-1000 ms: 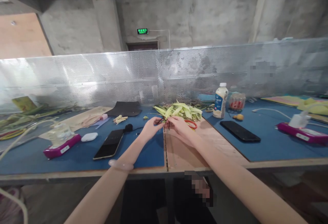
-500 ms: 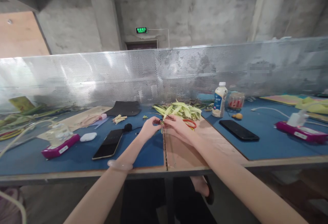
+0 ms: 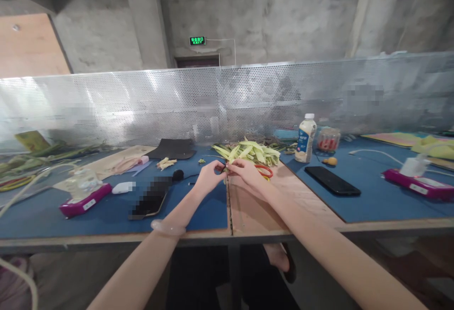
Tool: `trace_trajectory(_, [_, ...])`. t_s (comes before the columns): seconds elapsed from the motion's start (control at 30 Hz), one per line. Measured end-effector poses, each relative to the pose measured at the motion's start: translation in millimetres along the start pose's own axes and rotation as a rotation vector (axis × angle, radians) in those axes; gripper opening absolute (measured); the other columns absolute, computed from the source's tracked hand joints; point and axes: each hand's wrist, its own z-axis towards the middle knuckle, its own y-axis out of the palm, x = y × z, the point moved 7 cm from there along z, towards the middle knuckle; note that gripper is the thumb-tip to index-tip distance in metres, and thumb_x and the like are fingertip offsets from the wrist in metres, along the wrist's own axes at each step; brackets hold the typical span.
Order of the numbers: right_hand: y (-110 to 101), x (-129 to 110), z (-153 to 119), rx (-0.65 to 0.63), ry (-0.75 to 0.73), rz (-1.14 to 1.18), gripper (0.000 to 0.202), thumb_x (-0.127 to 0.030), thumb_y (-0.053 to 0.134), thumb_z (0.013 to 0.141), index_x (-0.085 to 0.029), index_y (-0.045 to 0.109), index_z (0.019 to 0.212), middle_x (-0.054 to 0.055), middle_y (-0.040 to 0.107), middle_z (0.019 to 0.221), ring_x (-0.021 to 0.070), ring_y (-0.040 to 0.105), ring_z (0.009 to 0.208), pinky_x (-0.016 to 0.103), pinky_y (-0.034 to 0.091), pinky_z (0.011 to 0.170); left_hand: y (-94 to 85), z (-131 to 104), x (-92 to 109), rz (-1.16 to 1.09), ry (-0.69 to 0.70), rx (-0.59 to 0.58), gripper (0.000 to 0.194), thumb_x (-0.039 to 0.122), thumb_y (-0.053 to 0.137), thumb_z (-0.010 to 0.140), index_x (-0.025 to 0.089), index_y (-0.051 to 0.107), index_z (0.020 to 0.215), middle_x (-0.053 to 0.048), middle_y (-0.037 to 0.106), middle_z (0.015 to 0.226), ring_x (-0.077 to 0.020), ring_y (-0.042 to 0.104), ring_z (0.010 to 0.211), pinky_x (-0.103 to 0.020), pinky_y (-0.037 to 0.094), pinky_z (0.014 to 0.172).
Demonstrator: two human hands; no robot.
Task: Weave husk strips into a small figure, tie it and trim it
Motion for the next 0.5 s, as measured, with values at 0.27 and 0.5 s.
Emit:
trace_trajectory(0.27, [-1.0, 10.4, 4.3, -0.001, 0.007, 0.032, 0.017, -0.027, 0.063, 0.077, -0.011, 0.06, 0.077, 0.0, 0.061, 0.072, 0.0118, 0.059, 0.069, 0.032, 0.049, 0.073, 0.0, 0.6, -2.5, 0.023, 0.005, 0.017, 0.022, 0.033, 0.054, 0.083, 0.013, 0.059, 0.088, -0.003, 0.062, 0.082, -0.0151, 0.059, 0.076, -0.035, 0.048, 0.071])
trace_trajectory(0.5, [-0.4, 6.7, 0.9, 0.012, 0.012, 0.168, 0.013, -0.023, 0.061, 0.079, -0.011, 0.059, 0.079, 0.0, 0.06, 0.074, 0.0117, 0.058, 0.071, 0.032, 0.049, 0.074, -3.5, -0.5, 4.5, 0.003, 0.039, 0.042, 0.022, 0.031, 0.057, 0.08, 0.014, 0.058, 0.095, -0.005, 0.061, 0.095, -0.018, 0.058, 0.088, -0.038, 0.047, 0.078])
